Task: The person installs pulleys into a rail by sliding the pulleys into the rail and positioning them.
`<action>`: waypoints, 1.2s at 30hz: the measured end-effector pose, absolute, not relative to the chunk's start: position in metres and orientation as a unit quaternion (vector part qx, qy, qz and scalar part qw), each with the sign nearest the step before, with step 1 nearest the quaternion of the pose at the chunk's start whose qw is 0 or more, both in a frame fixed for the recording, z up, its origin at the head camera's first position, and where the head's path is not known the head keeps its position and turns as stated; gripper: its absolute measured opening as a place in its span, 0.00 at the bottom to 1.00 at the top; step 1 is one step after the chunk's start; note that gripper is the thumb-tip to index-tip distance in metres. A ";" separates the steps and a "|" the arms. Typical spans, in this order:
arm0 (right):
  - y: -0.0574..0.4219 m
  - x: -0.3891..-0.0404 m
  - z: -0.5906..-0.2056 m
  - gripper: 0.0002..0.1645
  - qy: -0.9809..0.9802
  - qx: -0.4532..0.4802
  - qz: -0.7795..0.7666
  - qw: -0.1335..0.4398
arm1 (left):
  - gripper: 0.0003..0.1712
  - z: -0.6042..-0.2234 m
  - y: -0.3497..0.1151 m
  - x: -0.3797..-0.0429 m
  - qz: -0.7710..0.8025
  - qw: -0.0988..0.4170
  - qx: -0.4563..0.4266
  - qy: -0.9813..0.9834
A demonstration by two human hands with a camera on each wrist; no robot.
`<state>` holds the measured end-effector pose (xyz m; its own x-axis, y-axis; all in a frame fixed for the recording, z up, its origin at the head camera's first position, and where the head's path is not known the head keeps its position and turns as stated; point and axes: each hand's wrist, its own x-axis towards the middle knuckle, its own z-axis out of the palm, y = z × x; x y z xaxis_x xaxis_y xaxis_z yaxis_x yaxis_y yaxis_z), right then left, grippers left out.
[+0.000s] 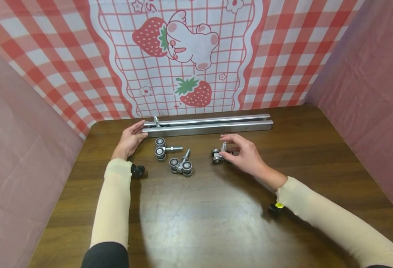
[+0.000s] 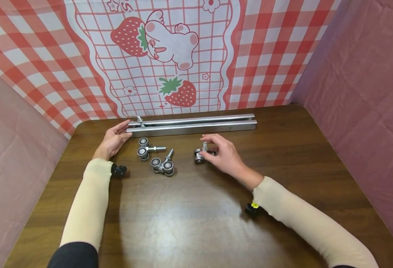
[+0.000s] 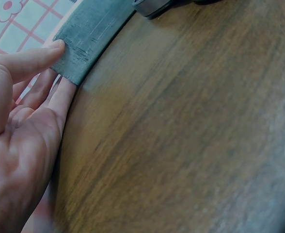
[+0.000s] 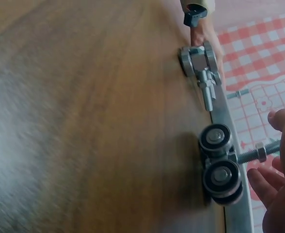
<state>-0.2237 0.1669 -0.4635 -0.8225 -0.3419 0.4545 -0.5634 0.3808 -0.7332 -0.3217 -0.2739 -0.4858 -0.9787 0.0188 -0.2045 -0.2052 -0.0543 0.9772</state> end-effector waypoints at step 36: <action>0.148 -0.218 -0.470 0.13 -0.842 0.164 0.488 0.159 | 0.43 -0.486 -0.274 -0.322 0.730 0.077 -0.063 0.676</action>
<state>-0.2179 0.1478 -0.4704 -0.8955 -0.1209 0.4283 -0.4318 0.4690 -0.7705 -0.3217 -0.2744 -0.4861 -0.9803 0.0277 -0.1955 -0.1970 -0.0731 0.9777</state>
